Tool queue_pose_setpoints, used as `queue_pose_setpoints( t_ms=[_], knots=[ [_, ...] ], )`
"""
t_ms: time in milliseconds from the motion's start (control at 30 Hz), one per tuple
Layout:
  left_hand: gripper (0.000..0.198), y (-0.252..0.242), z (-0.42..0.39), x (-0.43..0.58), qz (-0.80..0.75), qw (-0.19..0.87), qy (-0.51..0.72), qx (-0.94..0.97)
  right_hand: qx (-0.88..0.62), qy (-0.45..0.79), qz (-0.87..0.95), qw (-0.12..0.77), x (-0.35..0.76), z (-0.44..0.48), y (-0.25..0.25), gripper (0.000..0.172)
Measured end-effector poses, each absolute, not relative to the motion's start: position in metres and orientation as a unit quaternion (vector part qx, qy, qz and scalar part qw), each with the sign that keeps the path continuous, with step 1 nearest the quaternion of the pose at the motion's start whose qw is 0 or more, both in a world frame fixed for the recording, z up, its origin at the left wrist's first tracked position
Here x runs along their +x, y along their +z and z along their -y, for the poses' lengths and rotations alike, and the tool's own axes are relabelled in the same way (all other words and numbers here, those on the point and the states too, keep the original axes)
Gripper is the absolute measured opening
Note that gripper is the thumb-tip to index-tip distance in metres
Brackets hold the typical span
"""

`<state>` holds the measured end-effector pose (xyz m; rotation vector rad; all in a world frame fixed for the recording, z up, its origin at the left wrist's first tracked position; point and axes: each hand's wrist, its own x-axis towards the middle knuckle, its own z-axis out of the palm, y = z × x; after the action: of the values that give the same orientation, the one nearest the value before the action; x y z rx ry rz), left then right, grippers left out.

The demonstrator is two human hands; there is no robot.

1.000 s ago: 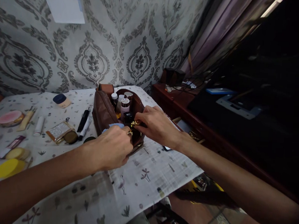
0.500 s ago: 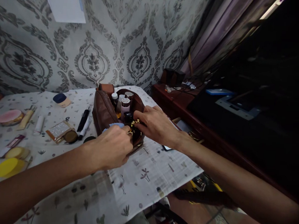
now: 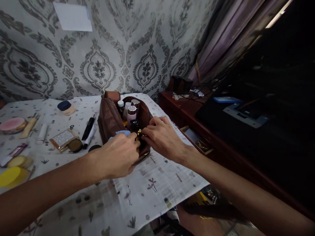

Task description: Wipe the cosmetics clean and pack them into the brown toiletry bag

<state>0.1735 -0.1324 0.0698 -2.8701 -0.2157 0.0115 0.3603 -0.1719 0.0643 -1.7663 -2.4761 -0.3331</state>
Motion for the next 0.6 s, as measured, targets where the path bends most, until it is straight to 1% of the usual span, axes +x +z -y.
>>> queue_pose_setpoints(
  t_ms=[67, 133, 333, 467, 600],
  knots=[
    [0.025, 0.071, 0.133, 0.173, 0.075, 0.127, 0.002, -0.989, -0.568, -0.122, 0.811, 0.066, 0.363, 0.174, 0.062, 0.01],
    [0.023, 0.073, 0.133, 0.172, 0.077, 0.12, 0.009, -0.99, -0.557, -0.131, 0.815, 0.092, 0.365, 0.177, 0.059, 0.009],
    [0.012, 0.074, 0.13, 0.174, 0.082, 0.103, 0.017, -0.991, -0.507, -0.136, 0.84, 0.134, 0.369, 0.185, 0.054, 0.018],
    [0.011, 0.073, 0.13, 0.175, 0.083, 0.1, 0.028, -0.991, -0.491, -0.133, 0.848, 0.146, 0.371, 0.185, 0.054, 0.021],
    [0.011, 0.074, 0.129, 0.172, 0.083, 0.097, 0.002, -0.992, -0.485, -0.122, 0.853, 0.15, 0.372, 0.185, 0.056, 0.021]
  ],
)
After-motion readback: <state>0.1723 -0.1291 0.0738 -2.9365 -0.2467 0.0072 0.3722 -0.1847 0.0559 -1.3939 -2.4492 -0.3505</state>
